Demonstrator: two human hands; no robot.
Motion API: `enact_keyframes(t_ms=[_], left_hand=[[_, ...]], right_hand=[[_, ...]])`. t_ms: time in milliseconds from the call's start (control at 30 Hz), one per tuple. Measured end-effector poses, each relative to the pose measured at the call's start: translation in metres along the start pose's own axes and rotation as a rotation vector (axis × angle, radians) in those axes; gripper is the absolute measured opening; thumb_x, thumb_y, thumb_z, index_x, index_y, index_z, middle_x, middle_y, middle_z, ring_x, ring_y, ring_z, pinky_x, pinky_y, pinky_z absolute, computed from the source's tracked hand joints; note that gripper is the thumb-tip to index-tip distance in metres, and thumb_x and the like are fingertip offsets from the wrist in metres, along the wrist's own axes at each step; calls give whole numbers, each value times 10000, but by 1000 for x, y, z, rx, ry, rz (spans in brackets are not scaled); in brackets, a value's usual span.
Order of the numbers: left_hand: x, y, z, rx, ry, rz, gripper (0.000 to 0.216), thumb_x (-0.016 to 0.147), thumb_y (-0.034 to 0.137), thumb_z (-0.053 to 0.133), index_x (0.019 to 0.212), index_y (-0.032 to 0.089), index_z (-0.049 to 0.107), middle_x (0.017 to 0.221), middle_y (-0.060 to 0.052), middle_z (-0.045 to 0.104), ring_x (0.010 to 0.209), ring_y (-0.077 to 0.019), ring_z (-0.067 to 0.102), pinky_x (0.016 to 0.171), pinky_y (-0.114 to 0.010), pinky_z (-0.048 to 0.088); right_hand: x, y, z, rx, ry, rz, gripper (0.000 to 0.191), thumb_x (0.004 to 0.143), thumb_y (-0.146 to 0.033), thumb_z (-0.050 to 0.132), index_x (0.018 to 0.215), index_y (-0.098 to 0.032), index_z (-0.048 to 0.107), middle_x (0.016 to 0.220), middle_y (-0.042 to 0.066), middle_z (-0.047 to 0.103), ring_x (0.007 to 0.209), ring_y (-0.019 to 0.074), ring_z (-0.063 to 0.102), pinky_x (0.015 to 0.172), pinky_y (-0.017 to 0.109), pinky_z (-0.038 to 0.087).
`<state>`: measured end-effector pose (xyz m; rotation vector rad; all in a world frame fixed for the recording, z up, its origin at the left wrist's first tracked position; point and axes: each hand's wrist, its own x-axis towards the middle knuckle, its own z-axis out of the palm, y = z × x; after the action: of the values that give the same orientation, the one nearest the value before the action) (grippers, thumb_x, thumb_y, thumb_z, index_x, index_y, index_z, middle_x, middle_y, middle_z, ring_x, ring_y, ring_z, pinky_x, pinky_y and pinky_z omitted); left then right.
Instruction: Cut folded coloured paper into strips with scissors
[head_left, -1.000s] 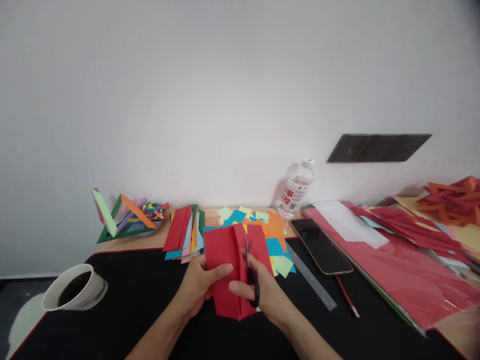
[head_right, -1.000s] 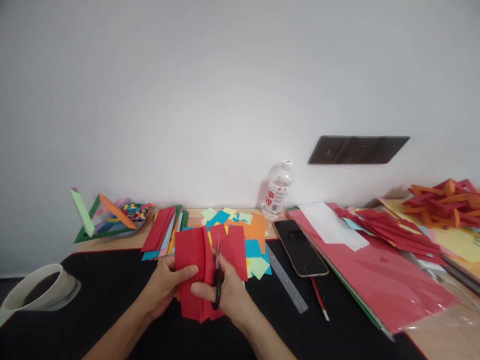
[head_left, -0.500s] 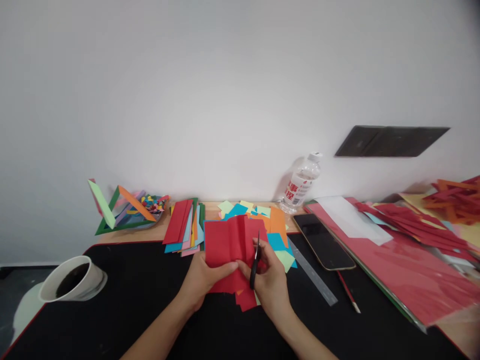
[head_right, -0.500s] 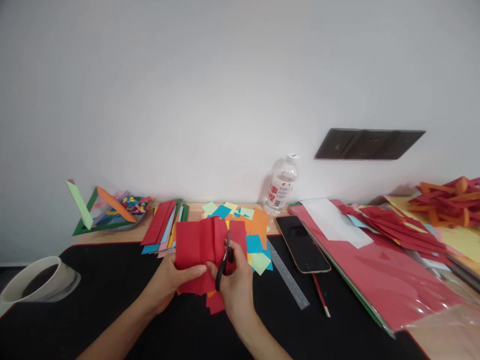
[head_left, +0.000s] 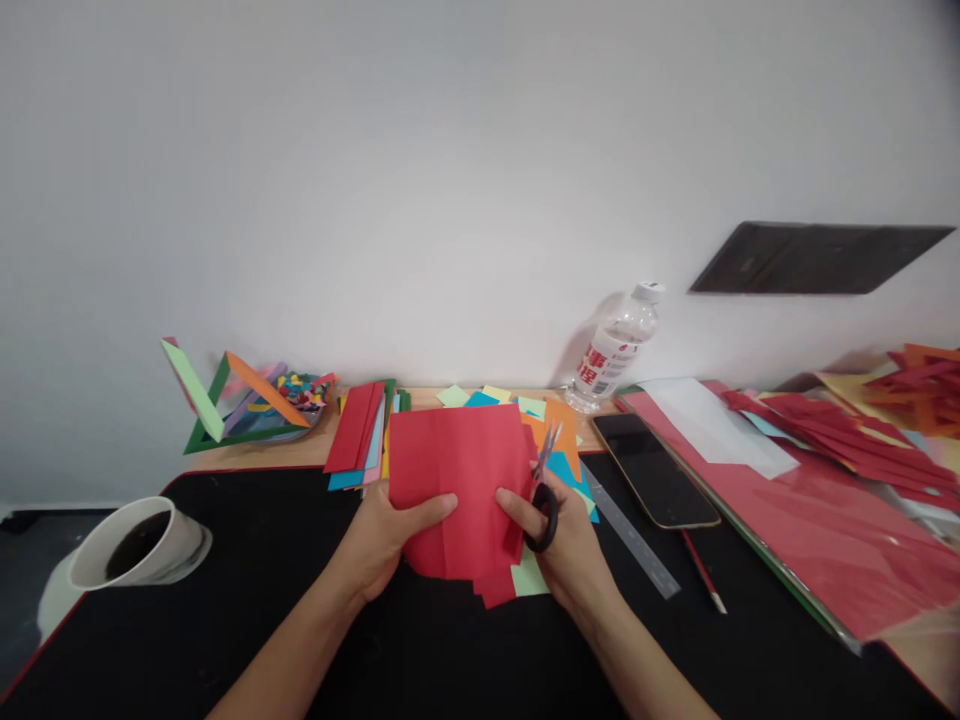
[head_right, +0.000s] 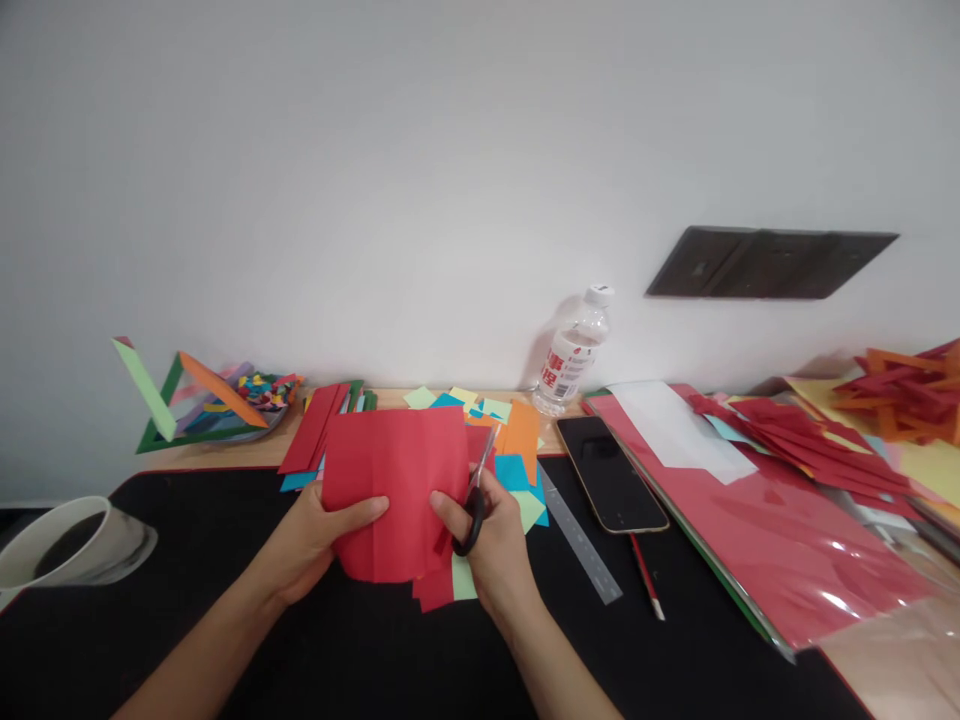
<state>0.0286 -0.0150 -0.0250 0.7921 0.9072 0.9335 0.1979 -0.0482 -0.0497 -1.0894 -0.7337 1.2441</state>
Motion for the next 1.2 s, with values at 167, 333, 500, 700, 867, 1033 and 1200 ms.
enact_keyframes(t_ms=[167, 333, 500, 700, 867, 1033, 1200], left_hand=[[8, 7, -7, -44, 296, 88, 439, 603, 207, 833, 1011, 126, 694, 1051, -130, 730, 926, -279, 695, 835, -381, 568], [14, 25, -15, -126, 476, 141, 315, 662, 195, 792, 951, 120, 691, 963, -112, 747, 831, -250, 714, 791, -368, 587], [9, 33, -18, -149, 424, 171, 297, 725, 234, 738, 1005, 150, 684, 934, -83, 749, 807, -237, 716, 754, -340, 595], [3, 25, -8, -109, 376, 84, 337, 663, 267, 790, 953, 120, 701, 844, -95, 755, 778, -272, 718, 708, -361, 598], [1, 18, -3, -51, 335, 63, 328, 604, 261, 830, 872, 106, 718, 790, -87, 755, 734, -250, 715, 635, -304, 586], [1, 14, -4, 10, 430, 137, 307, 594, 305, 830, 801, 105, 725, 789, -82, 751, 659, -217, 697, 585, -285, 564], [2, 12, -1, 18, 463, 173, 305, 576, 316, 837, 785, 123, 729, 796, -68, 750, 652, -198, 688, 599, -284, 561]], right_hand=[[-4, -6, -8, -81, 210, -395, 417, 768, -431, 706, 1113, -240, 567, 948, 63, 674, 885, 243, 644, 831, 419, 498], [-21, -16, -3, -146, -660, 82, 499, 679, -527, 750, 1060, -224, 636, 728, 37, 658, 671, 214, 622, 657, 350, 490], [-31, -8, 14, -165, -733, 322, 312, 710, -403, 752, 914, -214, 611, 703, -19, 577, 620, 134, 536, 598, 262, 420], [-36, 2, 17, -188, -720, 333, 413, 659, -355, 812, 975, -213, 587, 783, -12, 578, 706, 144, 542, 673, 279, 421], [-40, 6, 18, -161, -679, 341, 449, 658, -344, 821, 1012, -220, 573, 826, -8, 565, 759, 150, 541, 701, 285, 424], [-38, 8, 18, -187, -656, 310, 406, 706, -345, 783, 1016, -212, 558, 811, -13, 537, 728, 131, 507, 692, 282, 410], [-37, 9, 19, -195, -656, 320, 407, 712, -388, 773, 996, -197, 554, 795, -13, 518, 709, 127, 485, 678, 288, 387]])
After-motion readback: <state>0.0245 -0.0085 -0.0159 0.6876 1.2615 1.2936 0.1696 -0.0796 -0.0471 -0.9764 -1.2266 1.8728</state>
